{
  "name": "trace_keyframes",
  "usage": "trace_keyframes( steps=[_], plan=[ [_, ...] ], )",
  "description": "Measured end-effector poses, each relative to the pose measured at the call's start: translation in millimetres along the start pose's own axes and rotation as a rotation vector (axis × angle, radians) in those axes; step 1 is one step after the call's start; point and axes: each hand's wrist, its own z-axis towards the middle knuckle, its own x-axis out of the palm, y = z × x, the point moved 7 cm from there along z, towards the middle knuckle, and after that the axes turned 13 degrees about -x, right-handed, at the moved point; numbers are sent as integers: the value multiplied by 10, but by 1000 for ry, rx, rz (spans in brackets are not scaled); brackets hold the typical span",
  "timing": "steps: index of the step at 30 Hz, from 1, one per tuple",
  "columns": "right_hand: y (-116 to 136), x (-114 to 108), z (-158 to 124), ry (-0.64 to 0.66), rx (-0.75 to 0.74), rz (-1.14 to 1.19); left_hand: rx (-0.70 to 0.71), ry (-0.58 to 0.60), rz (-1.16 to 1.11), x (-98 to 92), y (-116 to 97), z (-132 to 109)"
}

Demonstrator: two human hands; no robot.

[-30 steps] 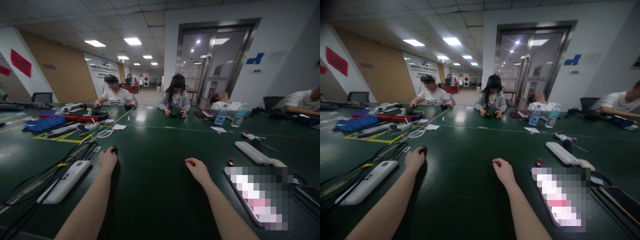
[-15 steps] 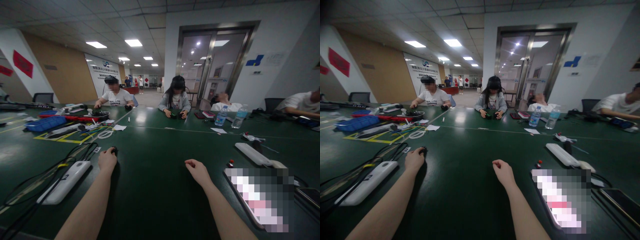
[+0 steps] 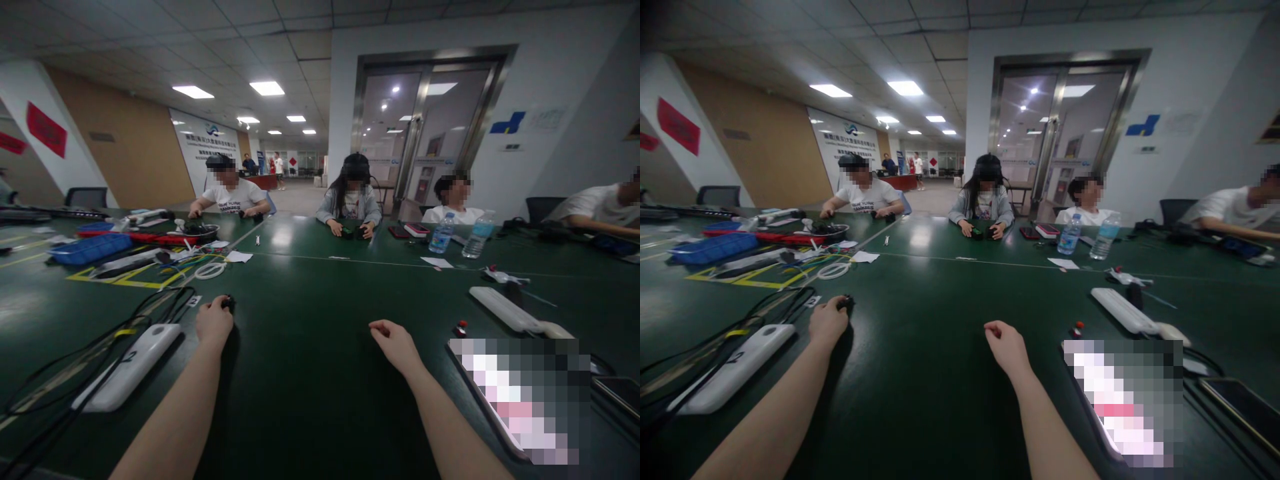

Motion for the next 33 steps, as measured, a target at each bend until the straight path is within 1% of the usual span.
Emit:
trace_keyframes(
  steps=[5,13,18,24,33],
  plan=[
    [-3,-3,-6,-16,-1,20,-36,-58,-41,-27,11,-5],
    [-23,0,3,-25,-1,34,-64,-27,4,14,19,38],
    [-49,11,8,-11,5,36,-84,-65,-6,6,42,42],
    [-58,14,44,-19,-49,-6,-105,-87,-9,14,57,48],
    [-44,12,29,0,-25,-6,-110,-100,5,21,80,74]
  ],
)
